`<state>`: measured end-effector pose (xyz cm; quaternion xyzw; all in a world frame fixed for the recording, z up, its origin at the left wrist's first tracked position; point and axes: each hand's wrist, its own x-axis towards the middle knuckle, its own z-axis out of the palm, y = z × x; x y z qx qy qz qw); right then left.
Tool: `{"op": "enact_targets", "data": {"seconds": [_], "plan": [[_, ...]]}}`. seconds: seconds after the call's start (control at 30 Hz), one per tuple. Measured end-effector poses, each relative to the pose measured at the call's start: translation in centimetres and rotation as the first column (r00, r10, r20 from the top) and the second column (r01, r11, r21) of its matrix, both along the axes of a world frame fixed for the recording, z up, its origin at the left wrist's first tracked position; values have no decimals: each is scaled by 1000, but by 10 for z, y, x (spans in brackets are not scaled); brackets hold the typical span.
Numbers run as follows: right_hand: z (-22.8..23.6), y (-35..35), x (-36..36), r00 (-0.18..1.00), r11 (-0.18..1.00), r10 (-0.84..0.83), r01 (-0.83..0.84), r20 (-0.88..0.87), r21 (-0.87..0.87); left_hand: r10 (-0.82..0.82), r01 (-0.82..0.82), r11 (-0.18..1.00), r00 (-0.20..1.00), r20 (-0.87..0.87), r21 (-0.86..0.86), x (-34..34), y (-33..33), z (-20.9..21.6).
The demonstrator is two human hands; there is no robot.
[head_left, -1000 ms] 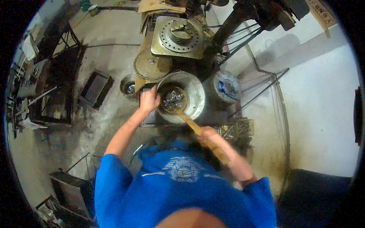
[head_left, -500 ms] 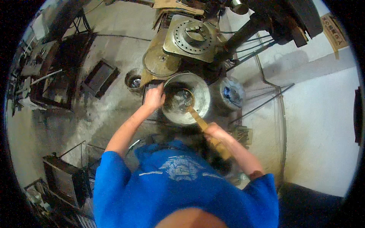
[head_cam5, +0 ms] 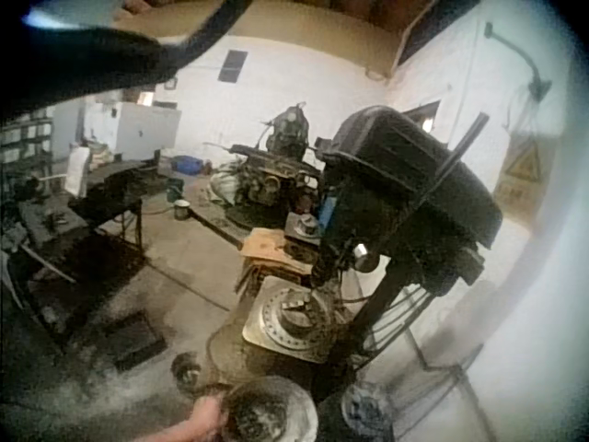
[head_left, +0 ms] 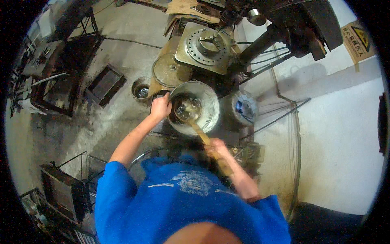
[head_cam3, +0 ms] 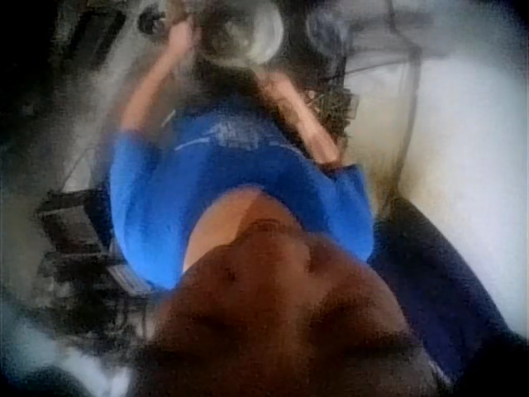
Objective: The person pours a liquid from a metal bucket into a larger pot on a heating element. They then use a wooden-handled ladle to stir the contents of the pot. The person repeatedly scoops solid metal pieces from a nearby container and adds them to the pot, stirring after each addition.
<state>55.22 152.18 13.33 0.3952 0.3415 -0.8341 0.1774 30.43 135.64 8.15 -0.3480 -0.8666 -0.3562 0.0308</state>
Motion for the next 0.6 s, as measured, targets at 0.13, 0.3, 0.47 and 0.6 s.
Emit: {"op": "enact_targets", "data": {"seconds": [0.13, 0.3, 0.47, 0.6], "plan": [[36, -21, 1, 994, 891, 110, -92, -16, 444, 3, -3, 1000, 1000, 26, -5, -5, -3, -5], [55, -6, 2, 990, 957, 108, -127, 87, 262, -13, 12, 1000, 1000, 24, 24, -3, -1, 1], [34, -2, 0, 979, 985, 139, -153, 149, 85, -34, 33, 998, 999, 13, 59, 8, 2, 3], [38, 6, 1, 989, 959, 132, -110, 69, -260, -7, 6, 1000, 999, 41, 23, 2, -2, -4]]}}
